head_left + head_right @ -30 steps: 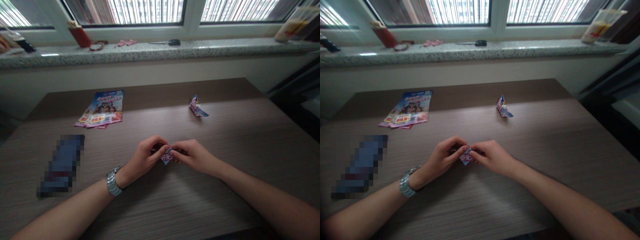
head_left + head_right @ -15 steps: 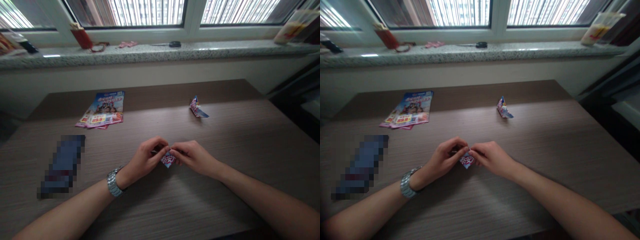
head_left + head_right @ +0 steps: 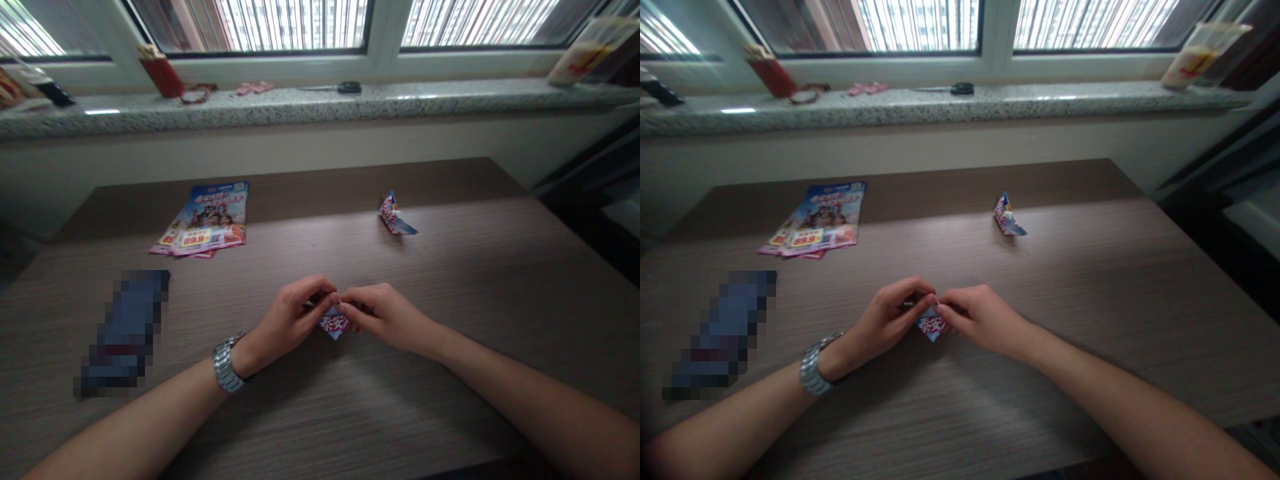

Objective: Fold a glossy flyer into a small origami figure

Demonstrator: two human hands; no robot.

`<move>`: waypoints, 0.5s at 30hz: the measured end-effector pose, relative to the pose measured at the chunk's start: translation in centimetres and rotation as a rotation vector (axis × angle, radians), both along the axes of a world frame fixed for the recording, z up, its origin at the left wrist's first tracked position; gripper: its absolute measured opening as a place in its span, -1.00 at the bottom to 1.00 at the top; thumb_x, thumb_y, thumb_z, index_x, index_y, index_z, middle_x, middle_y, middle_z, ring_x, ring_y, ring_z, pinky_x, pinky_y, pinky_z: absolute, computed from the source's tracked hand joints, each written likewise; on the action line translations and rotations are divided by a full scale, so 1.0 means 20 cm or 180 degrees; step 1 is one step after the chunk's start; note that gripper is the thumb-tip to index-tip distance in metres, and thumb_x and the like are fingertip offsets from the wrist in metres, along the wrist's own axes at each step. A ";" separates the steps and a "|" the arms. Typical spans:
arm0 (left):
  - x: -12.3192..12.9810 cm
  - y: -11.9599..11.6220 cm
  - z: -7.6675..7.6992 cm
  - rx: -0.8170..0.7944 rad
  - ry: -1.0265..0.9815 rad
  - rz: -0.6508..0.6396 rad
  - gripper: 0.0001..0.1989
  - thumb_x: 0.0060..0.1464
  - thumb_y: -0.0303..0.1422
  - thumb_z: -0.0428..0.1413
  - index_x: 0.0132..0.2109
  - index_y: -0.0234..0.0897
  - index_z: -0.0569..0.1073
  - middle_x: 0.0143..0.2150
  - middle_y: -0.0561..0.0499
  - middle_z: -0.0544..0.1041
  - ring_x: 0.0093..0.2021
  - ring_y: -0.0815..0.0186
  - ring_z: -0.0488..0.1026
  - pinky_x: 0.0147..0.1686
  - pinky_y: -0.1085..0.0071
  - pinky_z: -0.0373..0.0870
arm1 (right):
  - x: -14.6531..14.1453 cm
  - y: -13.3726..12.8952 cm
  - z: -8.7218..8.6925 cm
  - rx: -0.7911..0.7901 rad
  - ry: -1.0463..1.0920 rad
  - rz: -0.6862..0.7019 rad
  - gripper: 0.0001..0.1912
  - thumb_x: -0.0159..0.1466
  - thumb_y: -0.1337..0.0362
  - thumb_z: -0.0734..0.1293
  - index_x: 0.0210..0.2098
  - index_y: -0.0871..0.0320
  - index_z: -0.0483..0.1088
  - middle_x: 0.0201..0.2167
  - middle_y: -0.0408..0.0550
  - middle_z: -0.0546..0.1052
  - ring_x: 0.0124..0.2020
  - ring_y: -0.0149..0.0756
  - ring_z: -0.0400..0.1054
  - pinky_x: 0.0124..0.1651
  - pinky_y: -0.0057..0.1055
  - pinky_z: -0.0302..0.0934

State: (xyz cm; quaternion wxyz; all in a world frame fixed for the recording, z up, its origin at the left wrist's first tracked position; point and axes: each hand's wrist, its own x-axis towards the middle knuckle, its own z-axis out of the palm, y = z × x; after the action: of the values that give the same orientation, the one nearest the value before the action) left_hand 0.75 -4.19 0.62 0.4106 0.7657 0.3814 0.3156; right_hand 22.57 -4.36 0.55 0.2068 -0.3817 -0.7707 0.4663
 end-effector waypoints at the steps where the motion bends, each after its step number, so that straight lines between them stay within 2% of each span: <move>1: 0.00 0.00 0.00 -0.0001 0.0003 0.0010 -0.82 0.35 -0.31 0.07 -0.21 -0.29 0.47 -0.34 0.05 0.48 -0.34 0.40 0.37 -0.32 0.52 0.29 | 0.00 0.00 0.00 -0.0017 0.0021 -0.0017 -0.70 0.45 0.16 0.21 -0.28 0.18 0.48 -0.52 -0.17 0.50 -0.50 -0.42 0.37 -0.40 -0.50 0.16; 5: 0.00 0.00 -0.01 -0.0081 -0.0067 0.0151 -0.81 0.36 -0.28 0.06 -0.18 -0.29 0.48 -0.33 0.05 0.50 -0.33 0.39 0.41 -0.30 0.51 0.32 | 0.00 0.00 0.00 0.0005 0.0086 -0.0172 -0.68 0.45 0.15 0.23 -0.35 0.18 0.47 -0.54 -0.17 0.48 -0.52 -0.42 0.36 -0.41 -0.51 0.16; 10: 0.01 0.01 -0.02 -0.0462 -0.0413 0.0377 -0.80 0.33 -0.23 0.11 -0.08 -0.28 0.47 -0.22 0.02 0.56 -0.24 0.35 0.50 -0.22 0.48 0.42 | 0.02 0.03 0.00 -0.0227 0.0392 -0.0625 -0.68 0.44 0.10 0.24 -0.28 0.18 0.49 -0.46 -0.10 0.55 -0.45 -0.35 0.45 -0.35 -0.48 0.29; 12: 0.01 0.01 -0.02 -0.0615 -0.0460 0.0400 -0.79 0.31 -0.21 0.14 -0.10 -0.29 0.47 -0.25 0.03 0.57 -0.27 0.36 0.50 -0.25 0.50 0.44 | 0.02 0.04 0.00 -0.0246 0.0472 -0.0752 -0.68 0.43 0.09 0.26 -0.27 0.18 0.50 -0.44 -0.09 0.57 -0.43 -0.34 0.46 -0.33 -0.47 0.31; 15: 0.01 0.02 -0.02 -0.0615 -0.0477 0.0493 -0.79 0.30 -0.23 0.15 -0.14 -0.30 0.50 -0.28 0.04 0.57 -0.30 0.38 0.50 -0.28 0.52 0.43 | 0.02 0.04 0.00 -0.0166 0.0427 -0.0715 -0.69 0.42 0.10 0.26 -0.27 0.18 0.52 -0.42 -0.09 0.58 -0.39 -0.32 0.46 -0.31 -0.45 0.30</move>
State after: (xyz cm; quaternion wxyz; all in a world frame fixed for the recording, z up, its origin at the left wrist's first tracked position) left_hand 0.97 -3.81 0.31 0.4842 0.6652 0.4362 0.3645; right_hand 23.06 -3.63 0.49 0.2989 -0.4388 -0.6952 0.4846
